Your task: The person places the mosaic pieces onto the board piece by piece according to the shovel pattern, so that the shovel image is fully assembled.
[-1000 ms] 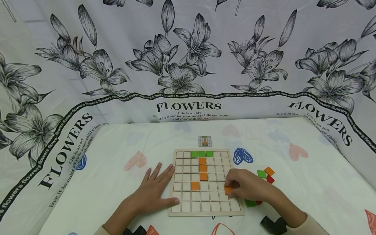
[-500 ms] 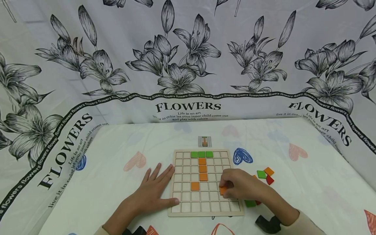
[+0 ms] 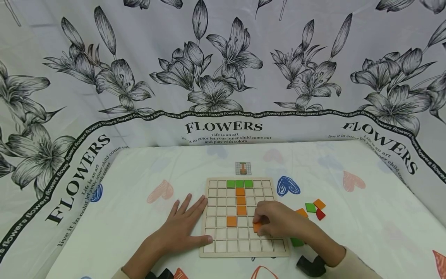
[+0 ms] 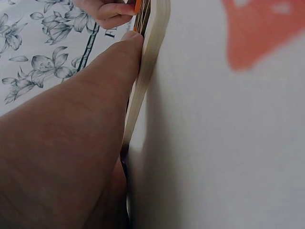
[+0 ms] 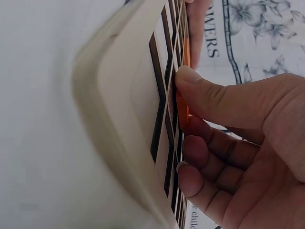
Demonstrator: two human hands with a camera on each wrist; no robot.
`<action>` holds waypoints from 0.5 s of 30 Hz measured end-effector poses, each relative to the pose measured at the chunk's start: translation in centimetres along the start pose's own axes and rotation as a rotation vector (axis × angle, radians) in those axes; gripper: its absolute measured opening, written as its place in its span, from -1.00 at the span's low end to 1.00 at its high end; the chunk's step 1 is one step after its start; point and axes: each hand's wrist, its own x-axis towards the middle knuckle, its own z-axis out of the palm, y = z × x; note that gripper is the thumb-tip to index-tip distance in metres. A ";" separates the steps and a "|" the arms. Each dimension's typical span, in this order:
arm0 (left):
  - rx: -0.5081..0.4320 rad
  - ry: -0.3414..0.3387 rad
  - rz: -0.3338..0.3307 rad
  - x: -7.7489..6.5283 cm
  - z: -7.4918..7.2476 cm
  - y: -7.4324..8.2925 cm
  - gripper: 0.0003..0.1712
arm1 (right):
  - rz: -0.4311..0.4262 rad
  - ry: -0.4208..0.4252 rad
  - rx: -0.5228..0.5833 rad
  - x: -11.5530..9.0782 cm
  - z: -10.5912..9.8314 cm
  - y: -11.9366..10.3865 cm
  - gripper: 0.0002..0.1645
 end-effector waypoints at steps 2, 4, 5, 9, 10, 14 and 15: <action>-0.004 -0.004 0.000 0.0 0.0 0.0 0.21 | 0.006 0.001 -0.001 0.1 0.1 -0.2 -0.74; -0.004 -0.006 -0.001 0.0 0.0 0.0 0.21 | 0.009 0.003 -0.008 0.2 0.2 -0.3 -0.75; -0.003 -0.007 0.000 0.0 0.0 0.0 0.21 | 0.009 0.004 -0.011 0.3 0.2 -0.4 -0.75; 0.002 -0.006 0.001 0.0 0.0 0.1 0.21 | -0.010 0.005 -0.024 0.6 0.4 -0.7 -0.76; 0.003 -0.005 0.001 0.0 -0.1 0.1 0.21 | -0.015 0.004 -0.027 0.7 0.4 -0.8 -0.77; 0.005 -0.004 0.000 0.0 -0.1 0.1 0.22 | -0.032 0.001 -0.047 1.2 0.6 -1.2 -0.78; 0.005 -0.005 0.000 0.0 -0.1 0.1 0.22 | -0.032 0.001 -0.053 1.3 0.7 -1.3 -0.78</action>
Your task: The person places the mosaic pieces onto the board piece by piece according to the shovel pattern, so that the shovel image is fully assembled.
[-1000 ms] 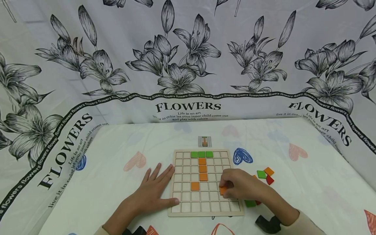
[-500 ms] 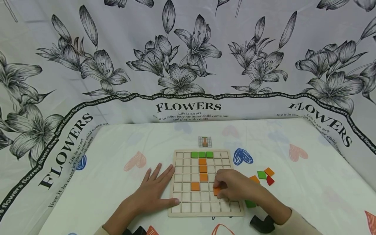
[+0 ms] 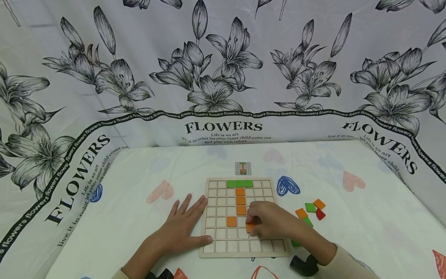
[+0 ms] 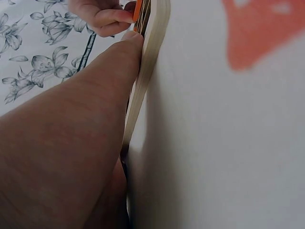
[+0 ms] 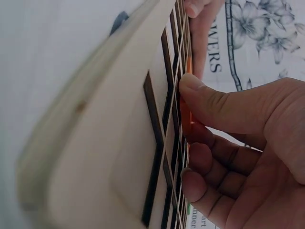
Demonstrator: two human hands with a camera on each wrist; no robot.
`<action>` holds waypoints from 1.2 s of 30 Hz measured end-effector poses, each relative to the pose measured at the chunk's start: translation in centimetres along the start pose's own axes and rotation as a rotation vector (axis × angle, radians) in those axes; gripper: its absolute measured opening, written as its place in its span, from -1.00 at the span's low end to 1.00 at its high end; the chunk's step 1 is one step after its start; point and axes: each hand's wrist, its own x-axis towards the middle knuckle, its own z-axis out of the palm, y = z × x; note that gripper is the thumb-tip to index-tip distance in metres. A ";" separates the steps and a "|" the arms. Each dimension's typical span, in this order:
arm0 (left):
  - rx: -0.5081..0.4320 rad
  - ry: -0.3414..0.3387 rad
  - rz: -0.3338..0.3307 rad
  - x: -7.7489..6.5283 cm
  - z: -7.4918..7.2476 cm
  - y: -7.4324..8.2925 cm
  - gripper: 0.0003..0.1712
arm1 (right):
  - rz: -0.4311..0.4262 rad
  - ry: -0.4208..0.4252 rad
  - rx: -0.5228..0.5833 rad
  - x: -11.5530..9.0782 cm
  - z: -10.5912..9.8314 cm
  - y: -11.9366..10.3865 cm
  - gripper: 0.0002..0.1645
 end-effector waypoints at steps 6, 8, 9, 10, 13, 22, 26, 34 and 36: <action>0.010 0.003 -0.002 0.0 0.1 -0.1 0.22 | 0.002 0.000 -0.035 0.8 0.4 -0.7 -0.78; 0.013 0.006 -0.001 0.0 0.1 -0.1 0.21 | 0.004 0.005 -0.043 0.9 0.5 -0.9 -0.78; 0.016 0.007 -0.003 0.0 0.1 -0.1 0.21 | 0.007 0.008 -0.045 1.0 0.5 -0.9 -0.78; 0.016 0.009 -0.001 0.0 0.1 -0.1 0.21 | 0.009 0.012 -0.046 1.0 0.6 -1.0 -0.78; 0.022 0.008 -0.005 0.0 0.1 -0.1 0.22 | 0.018 0.025 -0.056 1.3 0.7 -1.1 -0.77; 0.012 0.000 -0.005 0.0 0.1 -0.1 0.22 | 0.024 0.040 -0.119 1.8 0.9 -1.5 -0.79; 0.021 -0.002 -0.007 0.0 0.1 -0.1 0.22 | 0.020 0.051 -0.141 1.9 0.9 -1.5 -0.80; 0.013 0.002 0.000 0.0 0.0 0.0 0.21 | -0.002 0.107 -0.164 2.0 0.9 -1.7 -0.83; 0.015 0.000 -0.003 0.0 0.0 -0.1 0.22 | -0.006 0.116 -0.164 1.9 0.9 -1.7 -0.83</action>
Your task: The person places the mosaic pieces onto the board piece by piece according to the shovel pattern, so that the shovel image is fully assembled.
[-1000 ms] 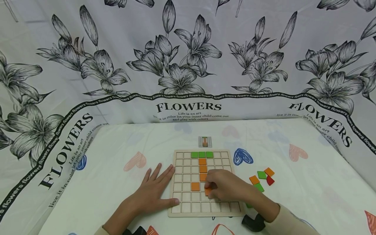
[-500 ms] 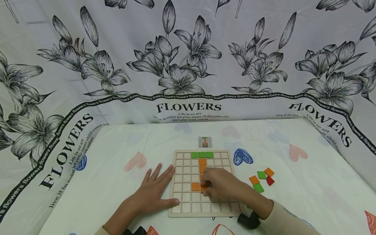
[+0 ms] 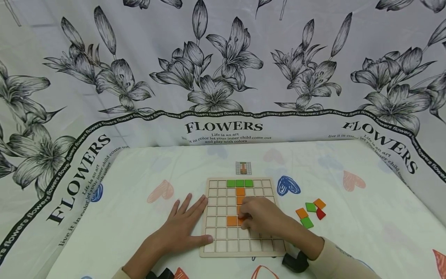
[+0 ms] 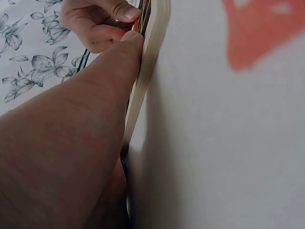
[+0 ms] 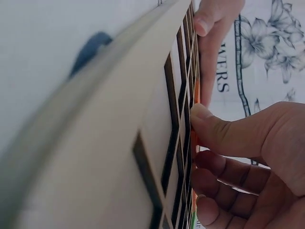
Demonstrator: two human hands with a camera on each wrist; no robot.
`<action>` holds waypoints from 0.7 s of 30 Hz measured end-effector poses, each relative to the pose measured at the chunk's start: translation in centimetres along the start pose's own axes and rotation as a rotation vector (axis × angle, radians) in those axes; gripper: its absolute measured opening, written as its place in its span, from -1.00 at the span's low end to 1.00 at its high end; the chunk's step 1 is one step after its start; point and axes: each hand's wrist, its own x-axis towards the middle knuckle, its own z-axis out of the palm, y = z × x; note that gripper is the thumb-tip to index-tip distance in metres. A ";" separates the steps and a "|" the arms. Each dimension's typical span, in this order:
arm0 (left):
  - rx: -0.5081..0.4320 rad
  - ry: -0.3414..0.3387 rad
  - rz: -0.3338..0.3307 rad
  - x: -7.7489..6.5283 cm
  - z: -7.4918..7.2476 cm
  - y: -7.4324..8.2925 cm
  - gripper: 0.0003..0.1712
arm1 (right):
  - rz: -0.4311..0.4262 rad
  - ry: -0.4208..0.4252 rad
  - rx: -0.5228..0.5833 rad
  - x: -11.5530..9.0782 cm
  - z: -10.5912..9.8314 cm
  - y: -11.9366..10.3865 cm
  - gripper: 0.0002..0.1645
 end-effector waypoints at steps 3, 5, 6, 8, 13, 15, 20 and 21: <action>0.004 -0.004 -0.006 0.0 0.1 -0.1 0.22 | -0.033 0.005 -0.039 -0.1 0.0 0.1 -0.83; 0.008 -0.010 -0.011 0.1 0.1 -0.1 0.23 | -0.067 0.009 -0.082 -0.3 0.1 0.2 -0.84; 0.008 -0.010 -0.012 0.1 0.1 -0.1 0.23 | -0.085 0.012 -0.106 -0.4 0.2 0.2 -0.85; 0.007 -0.010 -0.012 0.2 0.1 -0.2 0.23 | -0.118 0.020 -0.152 -0.6 0.2 0.2 -0.86; 0.005 -0.005 -0.005 0.2 0.2 -0.2 0.23 | -0.167 0.024 -0.148 -1.0 0.3 0.0 -0.91; 0.006 -0.004 -0.004 0.1 0.2 -0.1 0.23 | -0.184 0.014 -0.108 -1.2 0.3 0.0 -0.91; -0.005 0.002 0.000 0.0 0.1 -0.1 0.22 | -0.179 -0.028 -0.009 -1.9 -0.2 0.5 -0.88; -0.006 0.000 0.000 0.0 0.2 -0.1 0.22 | -0.171 -0.039 0.003 -2.1 -0.4 0.7 -0.87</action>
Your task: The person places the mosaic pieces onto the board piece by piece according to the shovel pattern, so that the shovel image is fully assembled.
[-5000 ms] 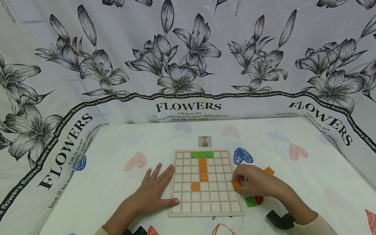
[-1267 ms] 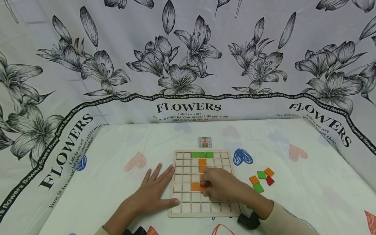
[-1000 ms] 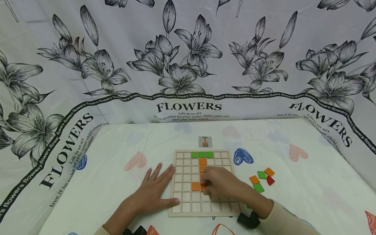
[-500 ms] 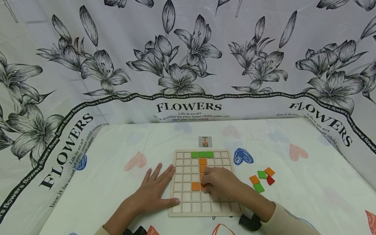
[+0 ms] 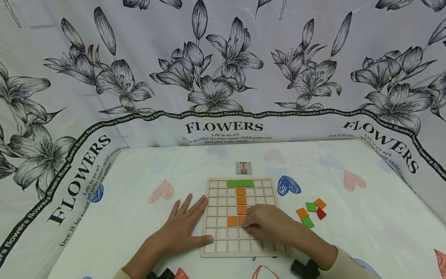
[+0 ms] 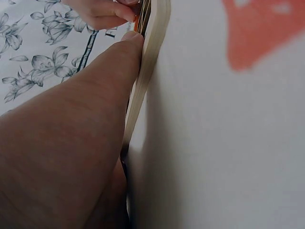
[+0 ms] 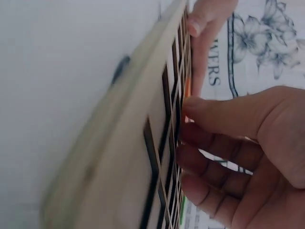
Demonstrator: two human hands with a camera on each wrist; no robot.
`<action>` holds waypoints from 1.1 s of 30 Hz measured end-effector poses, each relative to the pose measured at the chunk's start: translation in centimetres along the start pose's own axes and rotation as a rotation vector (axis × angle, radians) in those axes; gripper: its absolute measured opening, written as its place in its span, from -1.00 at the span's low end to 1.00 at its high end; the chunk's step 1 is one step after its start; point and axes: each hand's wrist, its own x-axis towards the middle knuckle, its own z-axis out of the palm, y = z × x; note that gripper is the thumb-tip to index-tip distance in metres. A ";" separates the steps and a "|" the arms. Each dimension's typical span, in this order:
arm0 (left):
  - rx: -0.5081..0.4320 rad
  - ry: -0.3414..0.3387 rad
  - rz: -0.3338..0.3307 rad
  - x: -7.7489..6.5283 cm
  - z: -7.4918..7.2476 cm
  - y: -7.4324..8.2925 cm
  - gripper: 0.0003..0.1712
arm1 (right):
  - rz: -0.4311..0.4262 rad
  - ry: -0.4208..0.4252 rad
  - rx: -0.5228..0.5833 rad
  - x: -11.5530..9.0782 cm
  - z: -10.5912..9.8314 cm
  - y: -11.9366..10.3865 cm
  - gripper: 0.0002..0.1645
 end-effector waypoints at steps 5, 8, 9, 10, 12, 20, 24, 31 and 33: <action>-0.005 -0.013 -0.010 0.1 0.1 0.0 0.22 | 0.027 -0.020 0.053 -1.6 -0.5 1.3 -0.86; -0.002 -0.020 -0.017 0.1 0.2 0.0 0.22 | 0.040 0.015 0.076 -2.7 -1.2 2.0 -0.86; -0.002 -0.019 -0.017 0.1 0.2 0.0 0.22 | 0.050 0.030 0.079 -3.1 -1.6 2.2 -0.86; 0.001 -0.018 -0.019 0.1 0.2 0.0 0.22 | 0.068 0.044 0.067 -3.4 -2.0 2.4 -0.85; 0.008 -0.018 -0.023 0.1 0.1 0.0 0.23 | 0.130 0.063 0.018 -4.0 -2.9 2.7 -0.83; 0.017 -0.016 -0.022 0.2 0.2 -0.1 0.23 | 0.382 -0.001 -0.205 -5.9 -5.5 4.2 -0.75; 0.016 -0.009 -0.014 0.2 0.2 -0.2 0.22 | 0.451 -0.030 -0.192 -6.5 -5.6 5.0 -0.79; 0.016 -0.008 -0.011 0.2 0.1 -0.1 0.22 | 0.502 -0.060 -0.126 -6.6 -5.4 5.5 -0.74; 0.015 -0.008 -0.011 0.2 0.1 -0.1 0.22 | 0.508 -0.064 -0.102 -6.5 -5.4 5.6 -0.73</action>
